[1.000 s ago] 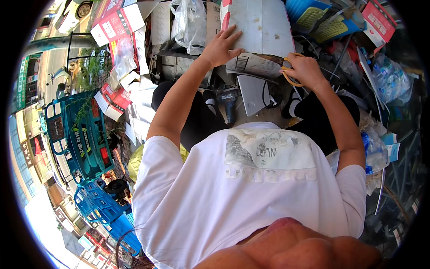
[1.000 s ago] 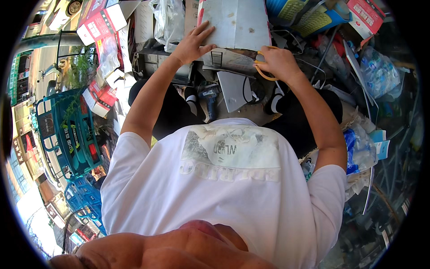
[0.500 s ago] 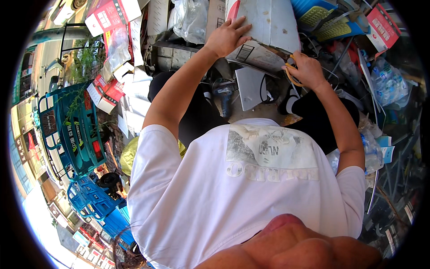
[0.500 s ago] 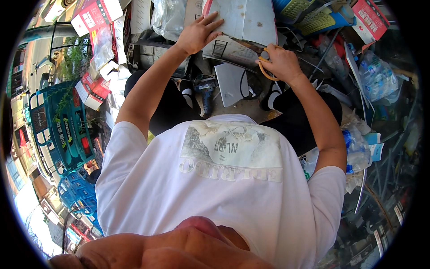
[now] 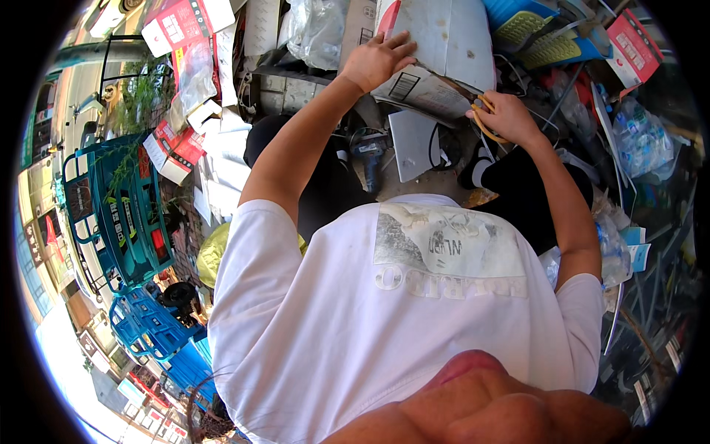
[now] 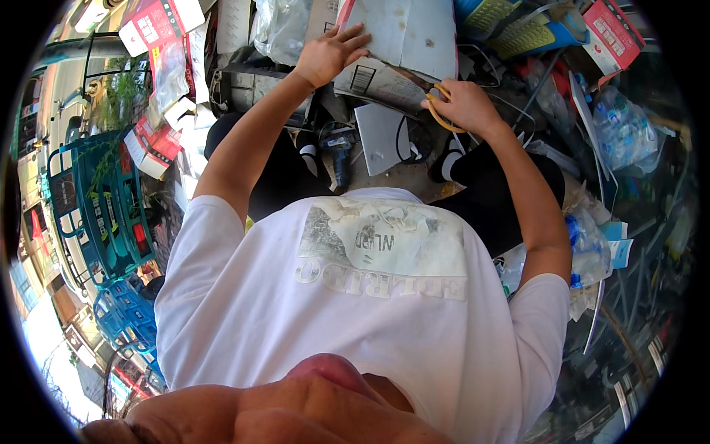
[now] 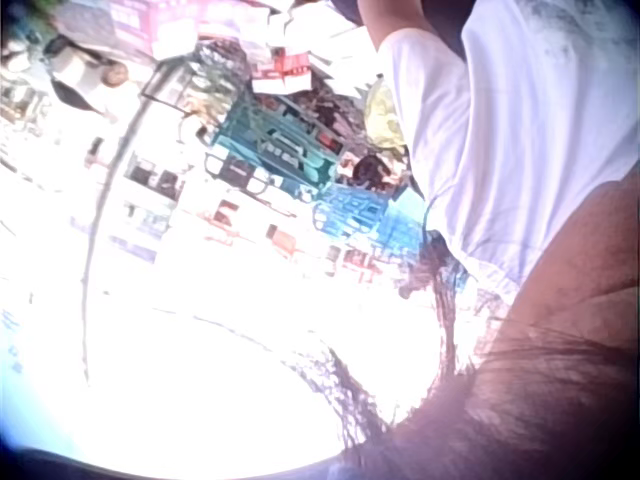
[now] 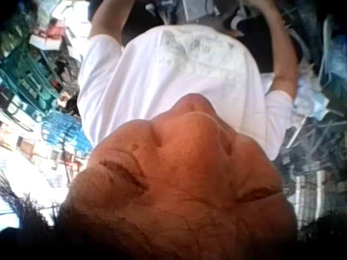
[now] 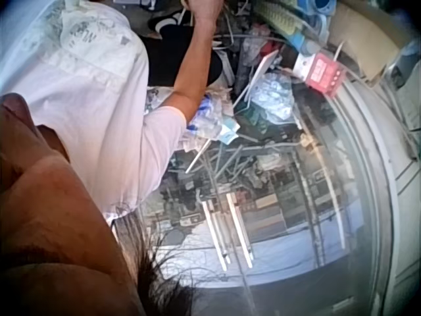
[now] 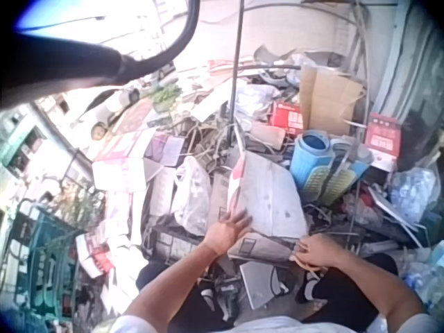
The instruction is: The person cuts and tears apart various cardboard boxes using shears, separating the flat panels and removing inner contents like plastic bags.
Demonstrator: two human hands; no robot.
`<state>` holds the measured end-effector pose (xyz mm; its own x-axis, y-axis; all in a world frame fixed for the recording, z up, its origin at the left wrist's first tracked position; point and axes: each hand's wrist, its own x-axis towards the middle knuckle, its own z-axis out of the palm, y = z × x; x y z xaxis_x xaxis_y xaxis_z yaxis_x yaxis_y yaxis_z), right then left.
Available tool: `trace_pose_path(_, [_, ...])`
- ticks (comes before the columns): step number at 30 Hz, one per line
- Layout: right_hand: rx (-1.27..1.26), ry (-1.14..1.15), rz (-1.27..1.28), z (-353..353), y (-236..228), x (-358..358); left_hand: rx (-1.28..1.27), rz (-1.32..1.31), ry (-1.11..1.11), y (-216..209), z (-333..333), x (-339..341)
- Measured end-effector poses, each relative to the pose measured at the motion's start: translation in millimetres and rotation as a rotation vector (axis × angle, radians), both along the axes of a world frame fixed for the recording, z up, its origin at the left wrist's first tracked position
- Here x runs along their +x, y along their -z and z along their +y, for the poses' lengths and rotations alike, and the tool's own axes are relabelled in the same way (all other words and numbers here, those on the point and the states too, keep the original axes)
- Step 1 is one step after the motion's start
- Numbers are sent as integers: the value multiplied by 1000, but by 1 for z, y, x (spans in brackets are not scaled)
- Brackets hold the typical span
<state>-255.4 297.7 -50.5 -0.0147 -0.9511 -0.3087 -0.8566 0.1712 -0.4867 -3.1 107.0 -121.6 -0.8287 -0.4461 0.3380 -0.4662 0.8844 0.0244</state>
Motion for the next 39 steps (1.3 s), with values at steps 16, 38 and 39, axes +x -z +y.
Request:
trace_pose_path(16, [295,259,-563,18,-24,-10,30,186,-50,0,-5,-3])
trace_pose_path(38, [524,807,-1445,26,-4,51,-177,73,8,-10,12,-17])
trace_pose_path(39, [498,844,-1454,28,1,52,-191,34,31,-13,14,-20])
